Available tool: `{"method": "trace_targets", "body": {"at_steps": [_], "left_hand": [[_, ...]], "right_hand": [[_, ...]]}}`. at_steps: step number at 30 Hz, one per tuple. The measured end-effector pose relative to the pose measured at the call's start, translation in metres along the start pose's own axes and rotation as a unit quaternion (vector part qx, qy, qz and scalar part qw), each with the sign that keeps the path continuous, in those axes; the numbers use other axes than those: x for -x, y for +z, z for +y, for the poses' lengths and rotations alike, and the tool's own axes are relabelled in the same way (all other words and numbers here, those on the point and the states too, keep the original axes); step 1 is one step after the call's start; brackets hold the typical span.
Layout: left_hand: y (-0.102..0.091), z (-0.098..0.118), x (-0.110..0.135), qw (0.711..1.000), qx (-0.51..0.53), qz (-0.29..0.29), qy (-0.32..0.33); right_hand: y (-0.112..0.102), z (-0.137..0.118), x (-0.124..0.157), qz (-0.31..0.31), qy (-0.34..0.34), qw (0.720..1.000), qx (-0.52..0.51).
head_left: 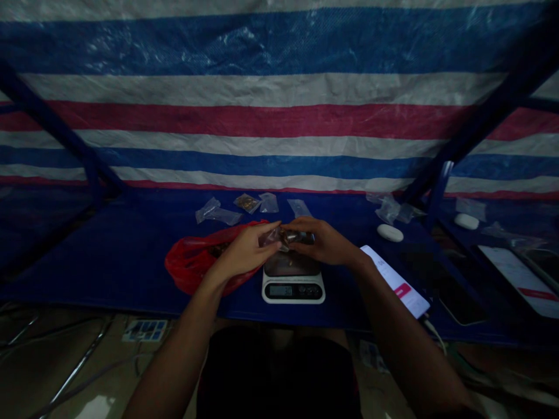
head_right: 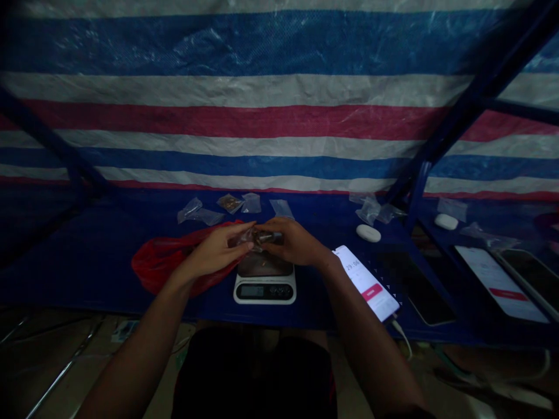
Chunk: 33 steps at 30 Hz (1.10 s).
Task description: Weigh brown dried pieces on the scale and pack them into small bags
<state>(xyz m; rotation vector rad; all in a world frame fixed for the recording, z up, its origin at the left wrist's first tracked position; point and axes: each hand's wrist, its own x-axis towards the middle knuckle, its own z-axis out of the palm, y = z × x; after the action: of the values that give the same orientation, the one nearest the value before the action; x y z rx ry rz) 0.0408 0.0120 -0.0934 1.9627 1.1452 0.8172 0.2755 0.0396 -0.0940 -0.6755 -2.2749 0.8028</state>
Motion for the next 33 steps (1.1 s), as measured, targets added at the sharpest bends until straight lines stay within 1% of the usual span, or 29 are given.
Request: {"method": "trace_targets", "body": {"at_steps": [6, 9, 14, 17, 21, 26, 29, 33], "left_hand": [[0.001, -0.004, -0.001, 0.994, 0.103, -0.027, -0.029], [0.004, -0.003, -0.002, 0.989, 0.14, -0.013, -0.042], [0.006, -0.002, -0.004, 0.978, 0.194, 0.002, -0.08], [0.006, -0.001, -0.006, 0.975, 0.199, 0.011, -0.098], [0.005, 0.0, -0.01, 0.976, 0.201, 0.023, -0.084], [0.008, 0.0, -0.012, 0.97, 0.234, 0.014, -0.067], [0.01, -0.001, -0.012, 0.967, 0.247, 0.027, -0.058], [0.009, -0.002, -0.012, 0.969, 0.236, 0.035, -0.065]], "right_hand": [[0.0, 0.001, 0.001, 0.005, 0.02, 1.0, -0.014], [0.0, -0.001, 0.001, 0.007, 0.038, 0.998, -0.044], [0.0, 0.002, 0.001, 0.001, 0.095, 0.988, -0.119], [0.0, 0.007, 0.001, 0.01, 0.092, 0.987, -0.13], [0.0, 0.008, 0.002, 0.029, 0.085, 0.984, -0.156], [-0.001, 0.005, 0.002, 0.029, 0.082, 0.983, -0.164], [-0.001, 0.004, 0.002, 0.033, 0.079, 0.979, -0.183], [0.0, 0.004, 0.002, 0.028, 0.098, 0.97, -0.219]]}}
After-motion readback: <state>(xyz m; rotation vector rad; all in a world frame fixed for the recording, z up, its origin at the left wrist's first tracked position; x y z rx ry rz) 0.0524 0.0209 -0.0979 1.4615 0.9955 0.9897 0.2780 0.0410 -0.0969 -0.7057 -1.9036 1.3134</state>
